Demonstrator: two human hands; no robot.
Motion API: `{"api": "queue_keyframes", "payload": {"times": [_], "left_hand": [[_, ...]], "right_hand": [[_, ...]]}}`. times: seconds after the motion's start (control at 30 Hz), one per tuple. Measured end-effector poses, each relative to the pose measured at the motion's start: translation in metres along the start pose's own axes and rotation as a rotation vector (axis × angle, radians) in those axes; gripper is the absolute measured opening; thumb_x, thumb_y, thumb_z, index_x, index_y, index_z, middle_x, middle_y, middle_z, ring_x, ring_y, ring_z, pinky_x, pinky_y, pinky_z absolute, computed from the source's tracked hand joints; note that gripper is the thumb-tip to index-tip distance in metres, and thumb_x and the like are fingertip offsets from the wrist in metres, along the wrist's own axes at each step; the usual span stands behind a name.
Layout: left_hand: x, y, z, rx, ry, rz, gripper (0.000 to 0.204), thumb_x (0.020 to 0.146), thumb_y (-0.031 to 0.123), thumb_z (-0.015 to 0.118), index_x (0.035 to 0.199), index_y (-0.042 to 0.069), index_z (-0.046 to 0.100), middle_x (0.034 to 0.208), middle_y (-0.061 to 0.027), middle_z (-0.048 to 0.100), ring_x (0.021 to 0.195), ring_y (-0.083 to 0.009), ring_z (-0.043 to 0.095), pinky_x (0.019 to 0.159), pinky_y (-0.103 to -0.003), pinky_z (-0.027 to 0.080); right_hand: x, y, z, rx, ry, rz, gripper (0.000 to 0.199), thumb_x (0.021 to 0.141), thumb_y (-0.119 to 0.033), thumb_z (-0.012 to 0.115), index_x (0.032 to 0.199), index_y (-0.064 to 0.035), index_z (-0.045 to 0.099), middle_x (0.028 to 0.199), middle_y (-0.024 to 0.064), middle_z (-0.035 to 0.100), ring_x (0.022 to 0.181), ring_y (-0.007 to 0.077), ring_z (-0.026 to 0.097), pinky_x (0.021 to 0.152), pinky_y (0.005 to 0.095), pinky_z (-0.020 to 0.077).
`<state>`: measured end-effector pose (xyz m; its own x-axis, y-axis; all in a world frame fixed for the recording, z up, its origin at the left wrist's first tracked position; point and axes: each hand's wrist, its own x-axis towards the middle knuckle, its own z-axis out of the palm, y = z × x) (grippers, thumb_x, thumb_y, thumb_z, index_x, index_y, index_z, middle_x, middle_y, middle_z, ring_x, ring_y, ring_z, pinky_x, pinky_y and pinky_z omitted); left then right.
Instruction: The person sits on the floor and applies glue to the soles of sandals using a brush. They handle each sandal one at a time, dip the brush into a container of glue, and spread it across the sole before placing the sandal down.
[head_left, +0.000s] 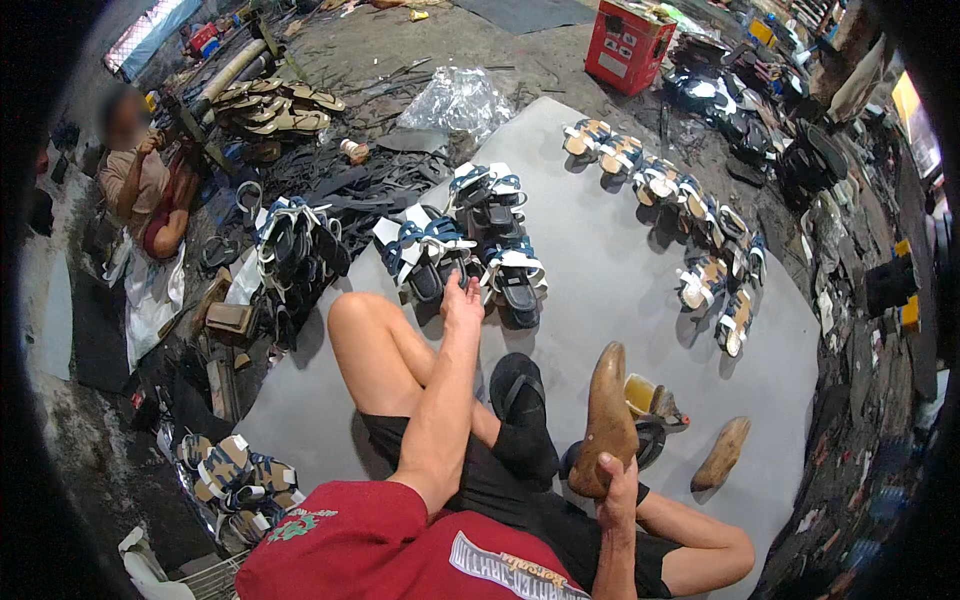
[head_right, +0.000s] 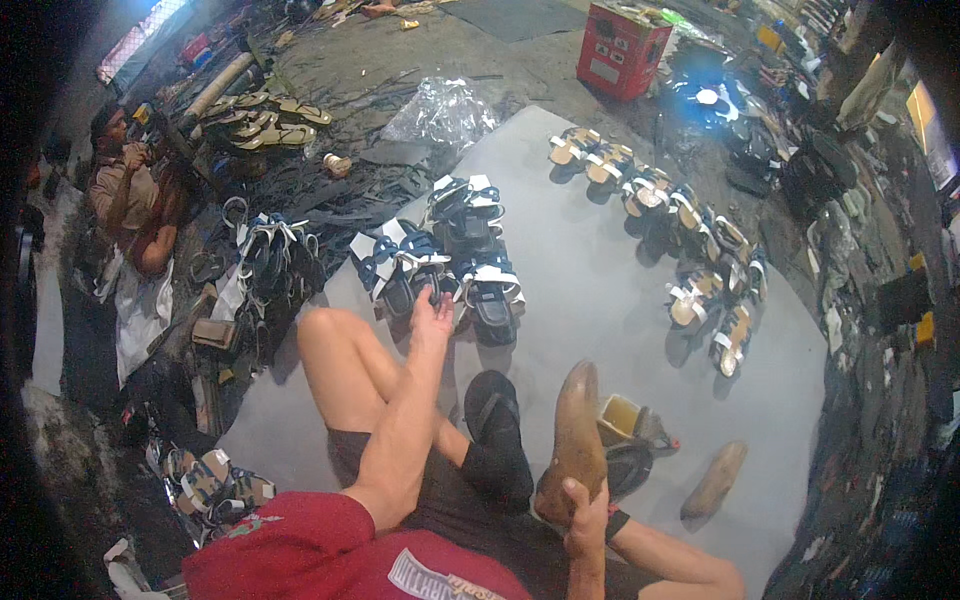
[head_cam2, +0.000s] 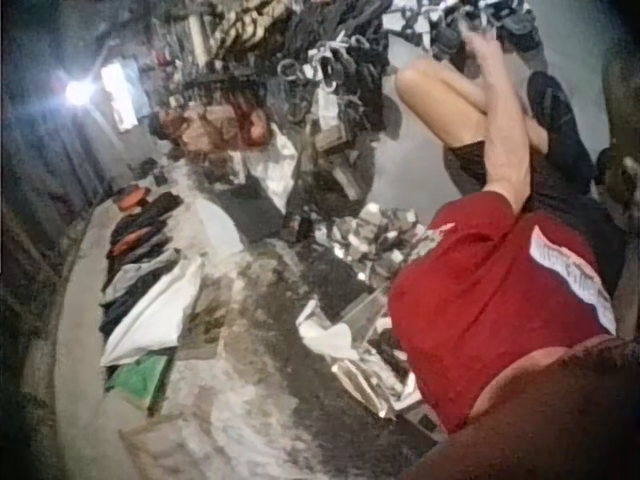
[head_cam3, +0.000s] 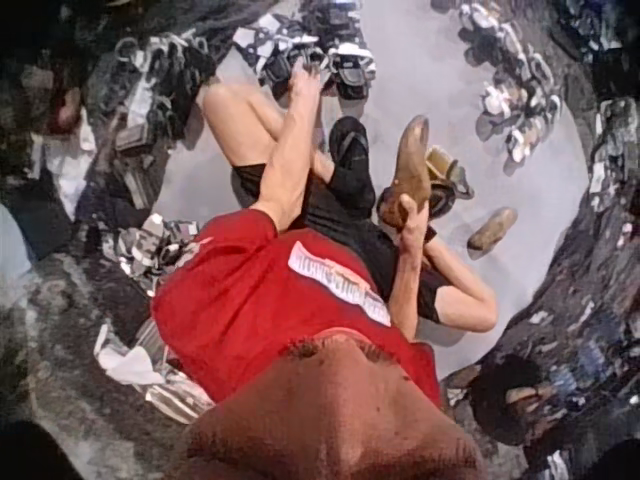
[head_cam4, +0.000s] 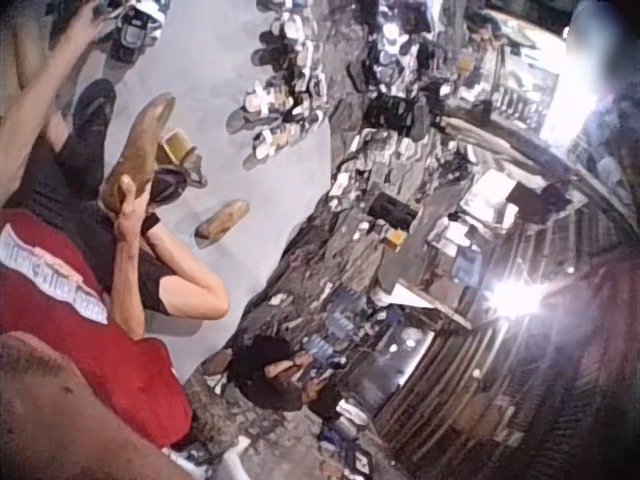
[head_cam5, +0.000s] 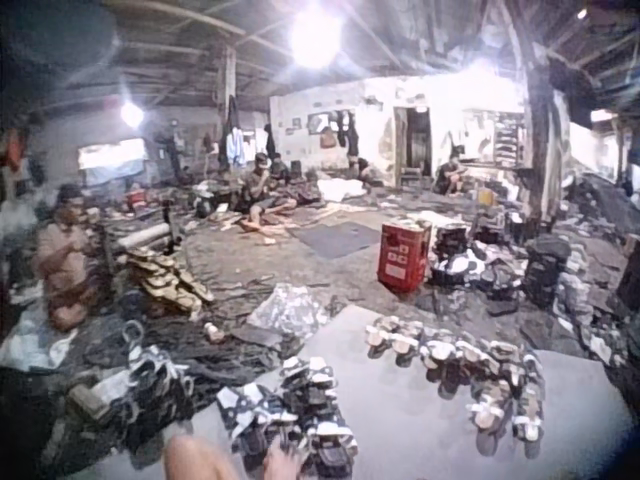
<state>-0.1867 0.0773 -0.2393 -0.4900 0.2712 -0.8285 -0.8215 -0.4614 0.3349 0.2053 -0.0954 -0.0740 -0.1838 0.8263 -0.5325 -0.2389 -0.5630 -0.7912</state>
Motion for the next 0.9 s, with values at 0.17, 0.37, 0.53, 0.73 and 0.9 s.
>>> {"api": "queue_keyframes", "payload": {"times": [0.17, 0.37, 0.53, 0.73, 0.9], "left_hand": [[-0.019, 0.021, -0.005, -0.045, -0.172, -0.083, 0.017, 0.094, 0.003, 0.075, 0.11, 0.0, 0.067, 0.099, -0.0121, 0.072, 0.088, -0.0256, 0.073, 0.077, -0.031, 0.063], [-0.184, -0.01, -0.017, 0.223, -0.7, 0.043, 0.028, 0.097, 0.003, 0.073, 0.124, 0.002, 0.064, 0.111, -0.012, 0.073, 0.102, -0.0241, 0.072, 0.085, -0.033, 0.061], [-0.225, -0.022, -0.031, 0.607, -0.855, 0.488, 0.033, 0.099, 0.012, 0.075, 0.128, -0.001, 0.066, 0.117, -0.0082, 0.074, 0.1, -0.0165, 0.071, 0.091, -0.032, 0.057], [-0.279, -0.021, -0.089, 1.196, -1.194, 0.852, 0.052, 0.081, -0.008, 0.071, 0.132, -0.003, 0.065, 0.11, -0.0179, 0.072, 0.103, -0.0264, 0.073, 0.086, -0.034, 0.056], [-0.278, 0.011, -0.091, 1.22, -1.337, 0.606, 0.061, 0.087, 0.015, 0.072, 0.145, 0.002, 0.055, 0.126, -0.0162, 0.066, 0.123, -0.0316, 0.066, 0.099, -0.04, 0.053]], "right_hand": [[-0.006, -0.017, 0.018, -0.203, 0.039, -0.181, 0.081, 0.088, -0.023, 0.076, 0.154, -0.0091, 0.031, 0.142, 0.0169, 0.052, 0.13, 0.028, 0.054, 0.114, 0.0423, 0.041], [-0.005, -0.059, 0.048, -0.446, -0.04, -0.391, 0.081, 0.09, -0.008, 0.077, 0.156, -0.0061, 0.029, 0.147, 0.025, 0.057, 0.134, 0.0315, 0.057, 0.115, 0.0424, 0.0429], [-0.019, -0.102, 0.083, -0.791, -0.042, -0.656, 0.062, 0.088, -0.006, 0.08, 0.146, 0.0019, 0.058, 0.14, 0.019, 0.063, 0.13, 0.0242, 0.061, 0.111, 0.0364, 0.0461], [0.003, -0.108, 0.096, -0.162, 0.04, -0.417, 0.043, 0.1, -0.023, 0.072, 0.132, 0.0066, 0.064, 0.118, 0.0113, 0.073, 0.109, 0.0181, 0.066, 0.098, 0.0336, 0.0515], [0.002, -0.09, 0.09, -0.094, 0.088, -0.479, 0.041, 0.102, -0.024, 0.072, 0.13, 0.0053, 0.066, 0.119, 0.0106, 0.073, 0.106, 0.0157, 0.066, 0.095, 0.0317, 0.0525]]}}
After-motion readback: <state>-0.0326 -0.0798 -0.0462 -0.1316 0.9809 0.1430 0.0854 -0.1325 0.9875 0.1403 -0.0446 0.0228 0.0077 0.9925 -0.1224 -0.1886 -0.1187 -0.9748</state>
